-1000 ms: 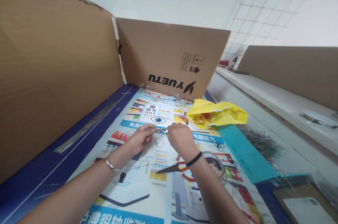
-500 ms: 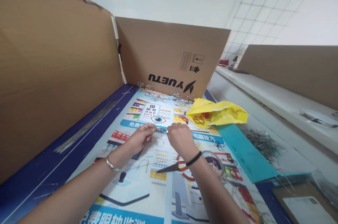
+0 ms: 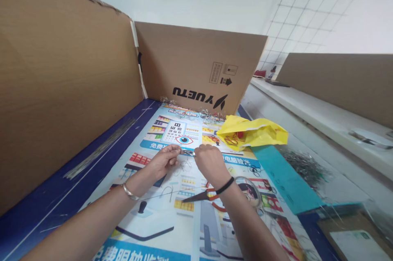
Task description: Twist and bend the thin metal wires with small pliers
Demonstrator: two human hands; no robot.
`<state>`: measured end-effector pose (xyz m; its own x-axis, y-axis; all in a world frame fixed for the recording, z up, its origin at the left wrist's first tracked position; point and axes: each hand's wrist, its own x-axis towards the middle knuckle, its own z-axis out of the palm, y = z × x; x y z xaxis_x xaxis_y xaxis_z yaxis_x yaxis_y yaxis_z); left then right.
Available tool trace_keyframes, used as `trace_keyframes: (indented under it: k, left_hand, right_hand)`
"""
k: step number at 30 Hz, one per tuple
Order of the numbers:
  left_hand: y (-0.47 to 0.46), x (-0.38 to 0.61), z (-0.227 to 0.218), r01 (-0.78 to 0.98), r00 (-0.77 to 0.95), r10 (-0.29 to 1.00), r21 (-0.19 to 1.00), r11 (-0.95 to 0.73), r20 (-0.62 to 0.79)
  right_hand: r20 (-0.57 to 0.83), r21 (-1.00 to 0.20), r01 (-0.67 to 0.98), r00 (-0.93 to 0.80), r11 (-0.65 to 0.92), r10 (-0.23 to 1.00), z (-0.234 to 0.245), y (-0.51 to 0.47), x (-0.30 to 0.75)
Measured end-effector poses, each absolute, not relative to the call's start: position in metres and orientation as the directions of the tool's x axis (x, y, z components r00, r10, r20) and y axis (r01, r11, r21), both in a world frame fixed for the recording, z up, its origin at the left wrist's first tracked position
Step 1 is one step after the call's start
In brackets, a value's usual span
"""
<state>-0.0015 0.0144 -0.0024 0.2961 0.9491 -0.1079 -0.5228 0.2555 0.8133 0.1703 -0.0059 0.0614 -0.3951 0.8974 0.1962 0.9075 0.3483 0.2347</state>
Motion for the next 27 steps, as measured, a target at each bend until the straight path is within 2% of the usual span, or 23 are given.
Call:
trace_keyframes:
  k: [13,23,27]
  left_hand:
    - [0.012,-0.001,0.002,-0.521,0.280,0.952,0.812,0.262,-0.127]
    - [0.011,-0.001,0.001,-0.489,0.306,0.945,0.833,0.259,-0.114]
    - [0.011,-0.002,0.001,-0.490,0.340,0.935,0.830,0.266,-0.099]
  right_hand:
    - [0.161,0.156,0.931,-0.353,0.330,0.922,0.057,-0.003,0.173]
    - [0.048,-0.123,0.927,-0.351,0.354,0.935,0.048,0.009,0.184]
    - [0.036,-0.183,0.918,-0.351,0.352,0.936,0.048,0.011,0.186]
